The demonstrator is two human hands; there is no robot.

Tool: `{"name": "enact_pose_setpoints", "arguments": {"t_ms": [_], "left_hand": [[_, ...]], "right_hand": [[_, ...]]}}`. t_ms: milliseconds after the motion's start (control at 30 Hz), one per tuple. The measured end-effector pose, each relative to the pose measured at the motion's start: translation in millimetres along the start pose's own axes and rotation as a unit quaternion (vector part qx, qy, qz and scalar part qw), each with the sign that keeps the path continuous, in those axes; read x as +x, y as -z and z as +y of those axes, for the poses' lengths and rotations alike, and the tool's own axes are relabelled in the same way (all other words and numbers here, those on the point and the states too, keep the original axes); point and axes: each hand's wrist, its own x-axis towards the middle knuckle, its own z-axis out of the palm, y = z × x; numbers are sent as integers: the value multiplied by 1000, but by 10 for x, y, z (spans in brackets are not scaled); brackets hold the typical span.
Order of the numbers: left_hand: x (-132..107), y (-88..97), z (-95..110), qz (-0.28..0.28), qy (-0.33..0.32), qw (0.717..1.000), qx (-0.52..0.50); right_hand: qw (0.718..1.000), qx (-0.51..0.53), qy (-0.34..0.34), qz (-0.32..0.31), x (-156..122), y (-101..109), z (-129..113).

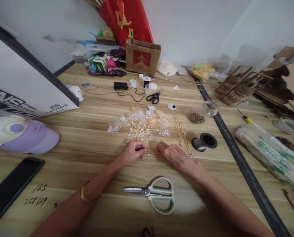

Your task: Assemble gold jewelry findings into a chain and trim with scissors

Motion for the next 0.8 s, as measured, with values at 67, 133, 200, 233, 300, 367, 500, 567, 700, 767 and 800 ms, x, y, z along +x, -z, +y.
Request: {"name": "enact_pose_setpoints", "arguments": {"t_ms": [67,133,200,233,300,367,500,567,700,767,800], "left_hand": [[2,0,4,0,1,1000,0],[3,0,2,-1,2,1000,1],[3,0,-1,-3,1,1000,2],[2,0,-2,-4,-1,1000,3],[0,-1,0,-2,-5,1000,3],[-1,-4,5,0,-5,1000,5],[1,-11,7,5,6,1000,9],[2,-15,1,6,7,1000,9],[1,-15,-2,8,3,1000,7],[-2,-13,4,8,1,1000,10],[-3,-13,8,8,1,1000,13]], "right_hand": [[1000,26,-6,-4,-1,2,4],[999,50,-10,-5,1,-7,12],[998,62,-12,1,2,-17,18],[998,64,-11,7,1,-19,18],[998,61,-12,17,-3,-9,13],[998,53,-15,18,-7,14,4],[999,24,-28,4,-11,51,-6],[999,15,-32,-1,-9,46,-1],[999,4,-33,-1,-7,15,13],[999,-2,-33,-2,-5,12,13],[999,-5,-33,-6,-4,16,11]]}}
